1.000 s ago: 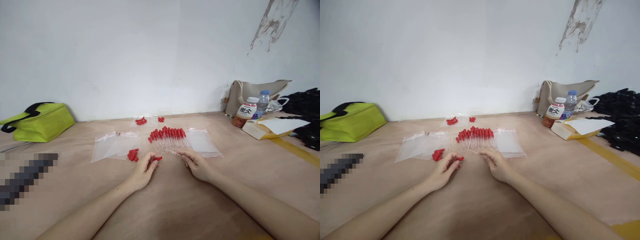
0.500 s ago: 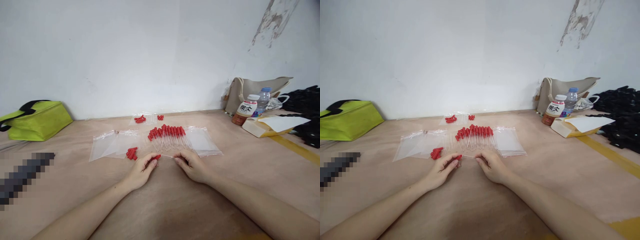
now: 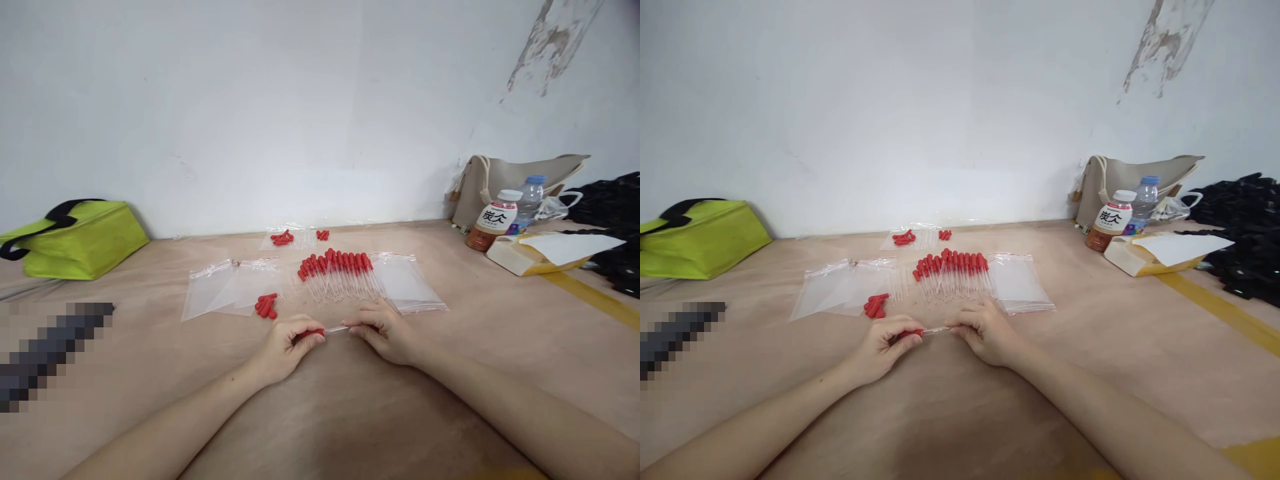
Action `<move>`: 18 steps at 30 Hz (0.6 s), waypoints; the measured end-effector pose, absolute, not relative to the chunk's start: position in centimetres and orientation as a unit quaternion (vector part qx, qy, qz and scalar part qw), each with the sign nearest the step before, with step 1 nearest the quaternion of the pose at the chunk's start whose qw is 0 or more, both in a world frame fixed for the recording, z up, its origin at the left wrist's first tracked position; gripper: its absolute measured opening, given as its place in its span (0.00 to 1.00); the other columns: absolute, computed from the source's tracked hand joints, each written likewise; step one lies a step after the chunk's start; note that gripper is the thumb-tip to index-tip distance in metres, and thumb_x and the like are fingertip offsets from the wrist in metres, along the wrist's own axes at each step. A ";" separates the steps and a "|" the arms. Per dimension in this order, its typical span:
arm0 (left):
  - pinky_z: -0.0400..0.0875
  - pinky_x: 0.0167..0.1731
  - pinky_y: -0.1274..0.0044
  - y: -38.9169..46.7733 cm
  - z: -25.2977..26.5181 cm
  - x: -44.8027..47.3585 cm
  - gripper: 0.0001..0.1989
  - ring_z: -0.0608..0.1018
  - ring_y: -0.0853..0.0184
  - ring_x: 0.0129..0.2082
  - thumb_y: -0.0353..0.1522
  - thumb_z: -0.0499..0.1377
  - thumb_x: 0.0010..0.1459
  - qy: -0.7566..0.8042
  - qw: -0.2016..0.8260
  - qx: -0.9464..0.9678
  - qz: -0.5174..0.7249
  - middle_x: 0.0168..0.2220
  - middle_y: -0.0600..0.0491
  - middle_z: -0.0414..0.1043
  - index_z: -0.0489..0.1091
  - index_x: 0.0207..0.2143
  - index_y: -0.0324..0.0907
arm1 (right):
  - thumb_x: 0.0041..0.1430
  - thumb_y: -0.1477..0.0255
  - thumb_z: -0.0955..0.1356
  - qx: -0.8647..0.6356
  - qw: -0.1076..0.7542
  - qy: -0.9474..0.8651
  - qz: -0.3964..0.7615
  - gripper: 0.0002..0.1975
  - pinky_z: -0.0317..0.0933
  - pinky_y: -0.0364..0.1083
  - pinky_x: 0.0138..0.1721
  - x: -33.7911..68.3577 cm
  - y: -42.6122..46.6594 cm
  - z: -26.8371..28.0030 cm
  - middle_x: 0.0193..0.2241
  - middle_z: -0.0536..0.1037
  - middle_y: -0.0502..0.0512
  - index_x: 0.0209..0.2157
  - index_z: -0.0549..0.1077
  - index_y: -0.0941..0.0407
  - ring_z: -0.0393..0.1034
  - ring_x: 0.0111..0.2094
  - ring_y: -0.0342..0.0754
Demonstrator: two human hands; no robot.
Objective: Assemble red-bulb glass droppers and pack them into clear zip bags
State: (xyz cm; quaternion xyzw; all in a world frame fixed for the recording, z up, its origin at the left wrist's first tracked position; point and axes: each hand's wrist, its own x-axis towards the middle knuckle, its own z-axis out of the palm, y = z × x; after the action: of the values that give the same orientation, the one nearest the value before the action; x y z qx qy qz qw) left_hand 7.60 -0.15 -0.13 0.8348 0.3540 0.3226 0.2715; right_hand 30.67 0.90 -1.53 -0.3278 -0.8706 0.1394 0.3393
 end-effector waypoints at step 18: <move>0.63 0.29 0.80 -0.6 0.0 7.6 0.10 0.71 0.71 0.28 0.34 0.53 0.58 0.352 0.217 0.872 0.263 0.28 0.52 0.71 0.72 0.33 0.38 | 0.58 0.75 0.60 -0.325 0.317 -0.891 -0.016 0.10 0.45 0.46 0.33 30.0 -0.5 -1.1 0.23 0.72 0.51 0.32 0.72 0.56 0.58 0.23 0.41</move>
State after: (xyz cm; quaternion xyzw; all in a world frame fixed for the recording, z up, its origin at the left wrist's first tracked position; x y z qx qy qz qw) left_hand 7.61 -0.62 0.04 0.8716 0.3523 0.2632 0.2167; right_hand 30.05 -0.48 -1.14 -0.3253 -0.8906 -0.0159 0.3174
